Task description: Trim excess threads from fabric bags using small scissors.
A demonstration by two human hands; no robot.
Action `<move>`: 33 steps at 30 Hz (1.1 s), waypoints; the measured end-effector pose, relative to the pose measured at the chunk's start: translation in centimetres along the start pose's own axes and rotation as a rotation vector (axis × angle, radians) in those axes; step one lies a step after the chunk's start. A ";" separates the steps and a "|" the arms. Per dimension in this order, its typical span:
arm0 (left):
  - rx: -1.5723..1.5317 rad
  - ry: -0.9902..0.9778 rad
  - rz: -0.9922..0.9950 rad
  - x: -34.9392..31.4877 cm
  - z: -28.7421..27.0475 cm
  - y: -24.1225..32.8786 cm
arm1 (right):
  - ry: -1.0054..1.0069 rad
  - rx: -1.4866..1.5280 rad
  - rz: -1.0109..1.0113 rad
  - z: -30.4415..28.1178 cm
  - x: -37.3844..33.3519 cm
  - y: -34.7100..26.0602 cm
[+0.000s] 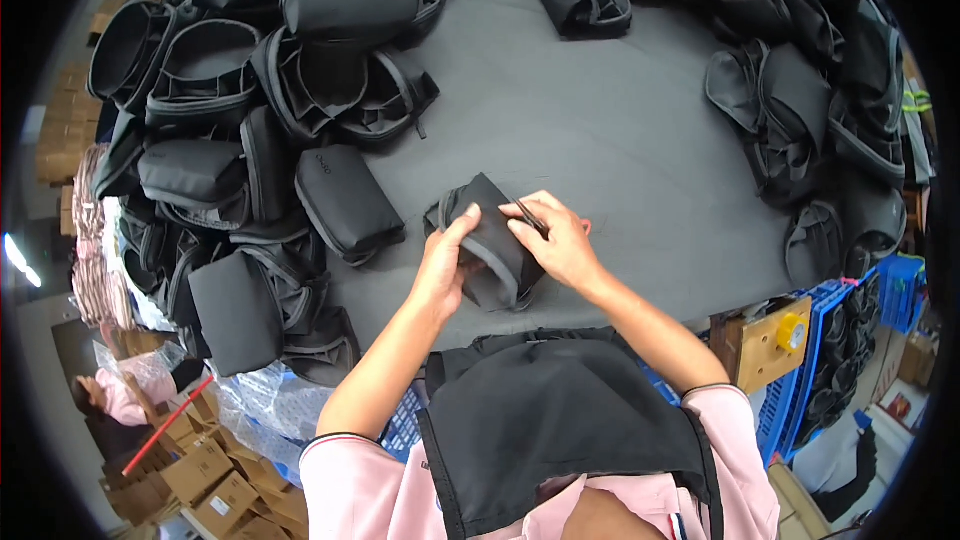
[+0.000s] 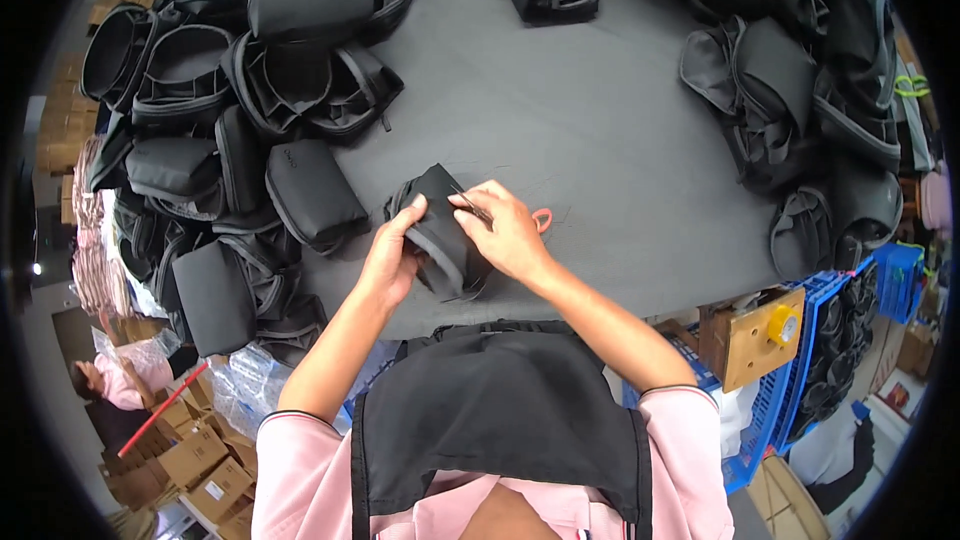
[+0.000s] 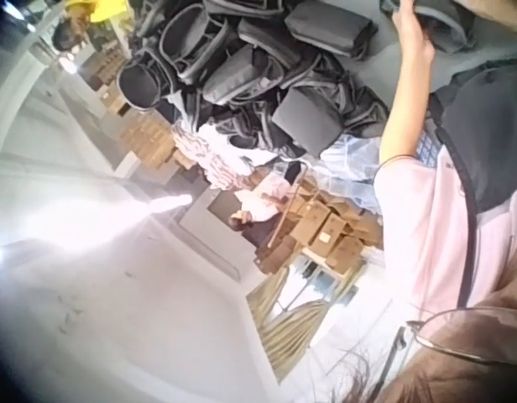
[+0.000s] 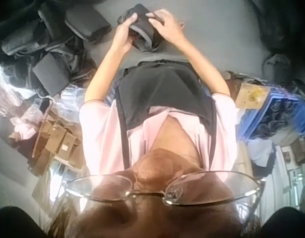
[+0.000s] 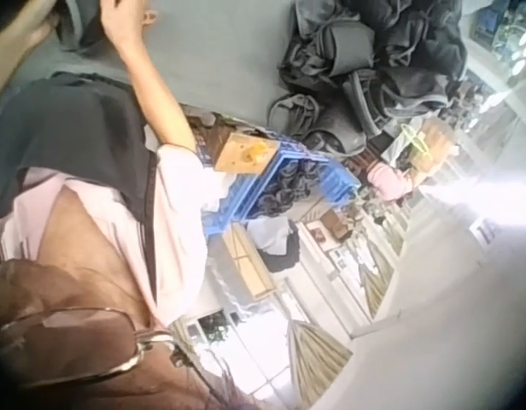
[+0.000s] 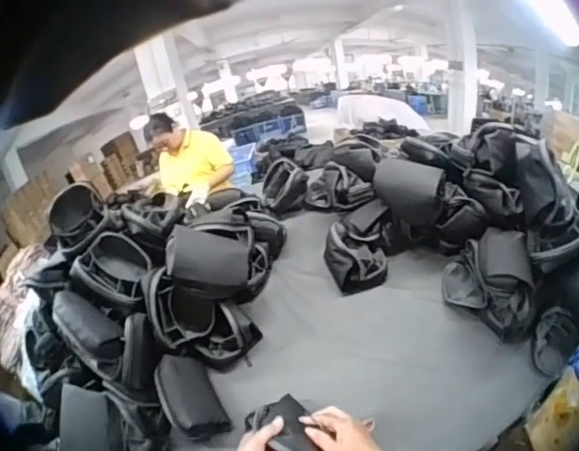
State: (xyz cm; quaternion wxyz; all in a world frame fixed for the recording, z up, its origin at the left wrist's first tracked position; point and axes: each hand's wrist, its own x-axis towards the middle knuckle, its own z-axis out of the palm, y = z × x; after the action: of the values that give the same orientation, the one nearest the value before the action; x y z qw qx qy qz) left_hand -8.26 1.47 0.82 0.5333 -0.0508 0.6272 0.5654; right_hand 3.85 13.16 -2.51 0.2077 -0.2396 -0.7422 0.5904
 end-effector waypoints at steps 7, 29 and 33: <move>1.124 0.077 0.671 -2.9 3.0 -0.8 | 0.068 0.689 0.494 -1.4 -3.2 -2.4; 0.443 0.268 0.639 0.4 4.0 -8.3 | 0.159 0.166 0.394 -2.7 -8.1 0.4; 0.510 0.252 0.680 0.4 4.0 -8.6 | 0.155 0.485 0.647 -1.9 -6.1 -0.1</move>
State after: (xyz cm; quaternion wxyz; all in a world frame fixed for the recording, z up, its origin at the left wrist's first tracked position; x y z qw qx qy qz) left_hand -0.22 1.61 -4.27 0.2318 0.2231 0.7878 0.5253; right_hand 9.80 10.92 -2.17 0.1171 -0.4482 -0.4501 0.7634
